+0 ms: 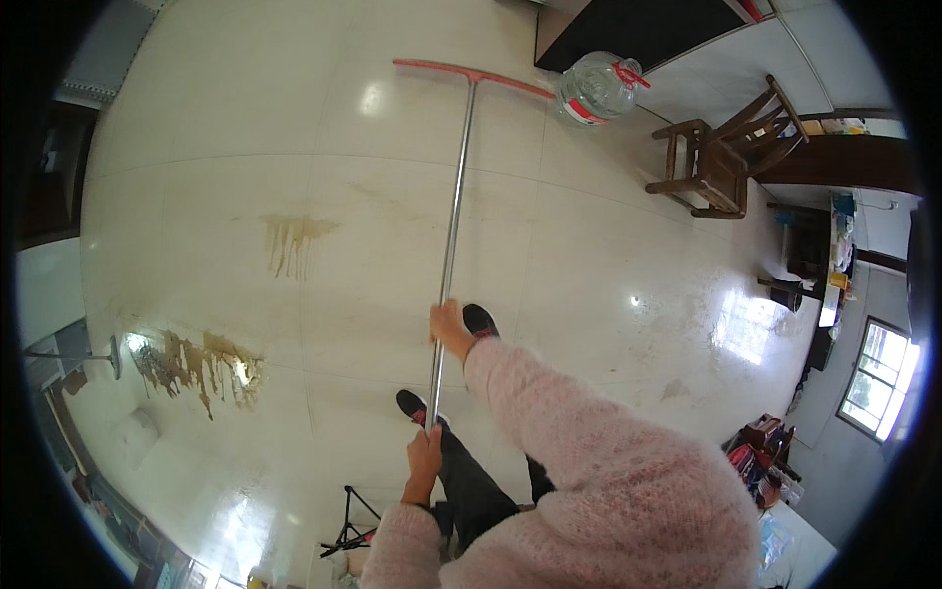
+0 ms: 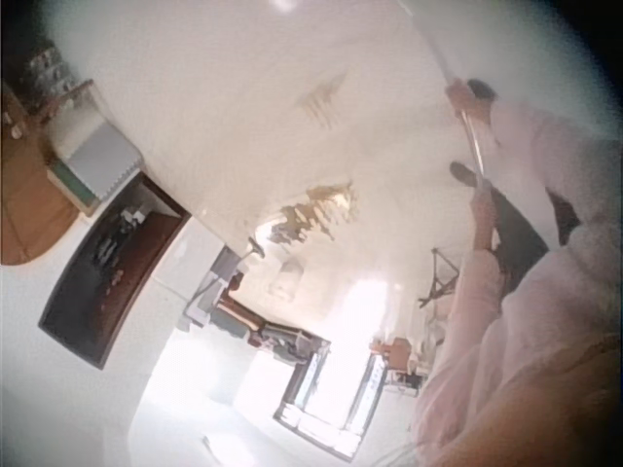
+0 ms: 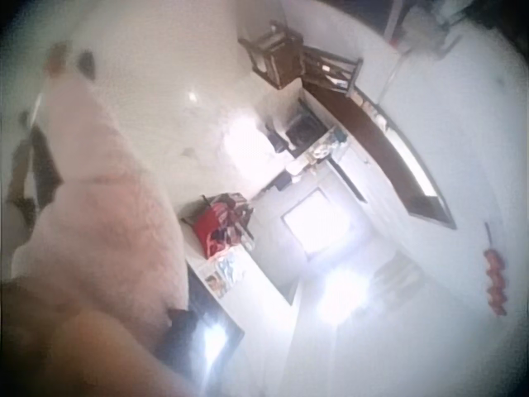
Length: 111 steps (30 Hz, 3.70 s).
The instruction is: The person sweeps a large brown spill on a tiled floor using a red squeegee-style broom. They move a wooden chair aside to access the area, then continue sweeping the spill toward a central spot. The person wears dark shoes and a light pink sweater.
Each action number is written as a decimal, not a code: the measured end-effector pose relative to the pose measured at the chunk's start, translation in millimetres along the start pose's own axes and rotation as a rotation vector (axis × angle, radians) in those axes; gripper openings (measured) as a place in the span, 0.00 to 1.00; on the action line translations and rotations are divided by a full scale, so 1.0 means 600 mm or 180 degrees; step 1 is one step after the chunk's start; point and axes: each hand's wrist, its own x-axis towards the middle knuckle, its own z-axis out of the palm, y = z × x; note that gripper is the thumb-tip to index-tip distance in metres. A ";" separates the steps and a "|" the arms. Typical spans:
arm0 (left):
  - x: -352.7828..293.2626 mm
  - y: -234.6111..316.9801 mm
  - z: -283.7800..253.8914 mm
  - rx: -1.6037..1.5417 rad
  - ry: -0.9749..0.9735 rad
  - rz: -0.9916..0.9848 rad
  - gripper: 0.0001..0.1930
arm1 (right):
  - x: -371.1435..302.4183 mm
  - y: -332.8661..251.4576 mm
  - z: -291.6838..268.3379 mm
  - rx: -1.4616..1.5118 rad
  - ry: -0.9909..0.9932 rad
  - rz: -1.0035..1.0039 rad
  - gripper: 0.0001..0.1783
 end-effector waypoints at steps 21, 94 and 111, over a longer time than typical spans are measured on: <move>-0.221 -0.295 -0.030 0.0718 -0.0429 -0.0504 0.28 | -0.176 0.338 0.112 0.0552 -0.1253 0.0478 0.18; -0.451 -0.586 -0.014 0.0862 -0.0616 -0.0522 0.29 | -0.327 0.624 0.121 0.0857 -0.1679 0.2013 0.19; -0.467 -0.721 -0.193 0.0961 -0.0353 -0.0420 0.30 | -0.461 0.608 0.343 0.0693 -0.0685 0.1394 0.15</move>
